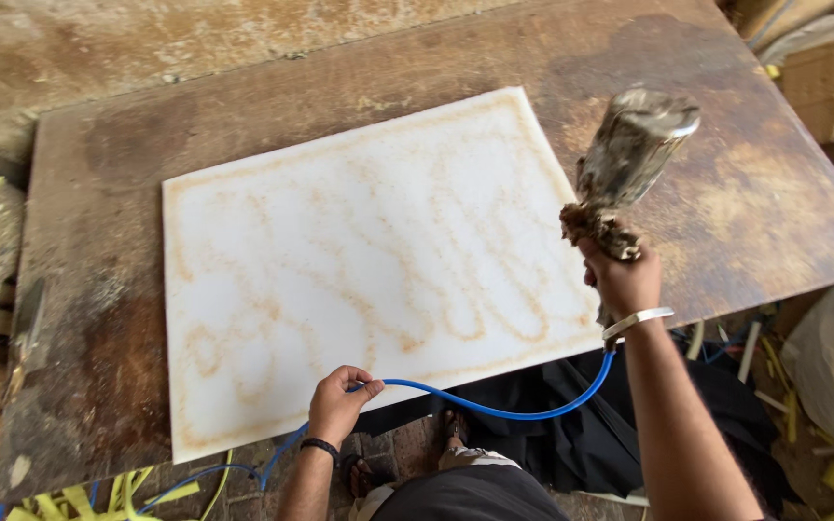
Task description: The person sprays a white rectangular board with a spray gun, then lays a black fabric over it, smooths it, and cuts the fabric to size using shears. The person then places another white board on the table and sprays it with the spray gun.
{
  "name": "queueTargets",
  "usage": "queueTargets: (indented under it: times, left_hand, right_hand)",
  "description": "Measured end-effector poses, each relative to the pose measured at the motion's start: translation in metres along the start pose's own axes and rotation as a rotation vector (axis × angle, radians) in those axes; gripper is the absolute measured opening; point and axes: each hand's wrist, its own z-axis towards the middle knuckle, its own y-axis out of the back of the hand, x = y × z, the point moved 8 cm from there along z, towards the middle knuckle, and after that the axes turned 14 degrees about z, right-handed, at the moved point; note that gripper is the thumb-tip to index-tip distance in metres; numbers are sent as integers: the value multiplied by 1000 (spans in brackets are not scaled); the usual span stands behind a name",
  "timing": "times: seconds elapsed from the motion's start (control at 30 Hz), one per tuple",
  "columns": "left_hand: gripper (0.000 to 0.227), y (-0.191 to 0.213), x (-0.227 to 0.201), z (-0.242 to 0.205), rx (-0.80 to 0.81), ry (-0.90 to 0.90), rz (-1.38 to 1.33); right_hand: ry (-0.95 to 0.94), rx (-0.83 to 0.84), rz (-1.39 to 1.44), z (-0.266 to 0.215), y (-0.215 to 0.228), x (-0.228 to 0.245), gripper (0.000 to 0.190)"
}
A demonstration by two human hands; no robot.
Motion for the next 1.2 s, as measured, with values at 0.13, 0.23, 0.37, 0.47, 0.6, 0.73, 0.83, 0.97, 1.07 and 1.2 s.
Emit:
queueTargets:
  times: [0.13, 0.23, 0.37, 0.47, 0.6, 0.73, 0.83, 0.97, 1.07, 1.2]
  left_hand:
    - [26, 4, -6, -2, -12, -3, -4]
    - [26, 1, -10, -6, 10, 22, -7]
    - [26, -9, -25, -6, 58, -5, 67]
    - [25, -10, -30, -8, 69, -92, 52]
    - [28, -10, -8, -22, 52, -141, 0]
    - [30, 21, 43, -37, -6, -153, -51]
    - [31, 49, 83, -50, -95, -130, -109]
    - [27, 98, 142, -71, -200, 34, -14]
    - [27, 129, 178, -81, -241, 104, -213]
    - [25, 161, 203, -95, -285, 14, -206]
  right_hand:
    - [62, 9, 10, 17, -6, 25, 19]
    - [60, -51, -37, 11, 11, 22, 22]
    - [-24, -157, -251, -11, 48, -1, 28]
    - [-177, -95, -319, -37, 59, -33, 26]
    - [-336, 129, -234, -76, 30, -77, 22]
    - [-474, 371, -97, -116, -43, -107, 17]
    - [-492, 522, 33, -139, -107, -109, 24]
    - [-228, 432, 20, -153, -164, -71, 29]
    - [78, 257, -149, -162, -181, -25, 38]
    - [58, 253, -216, -193, -203, -13, 40]
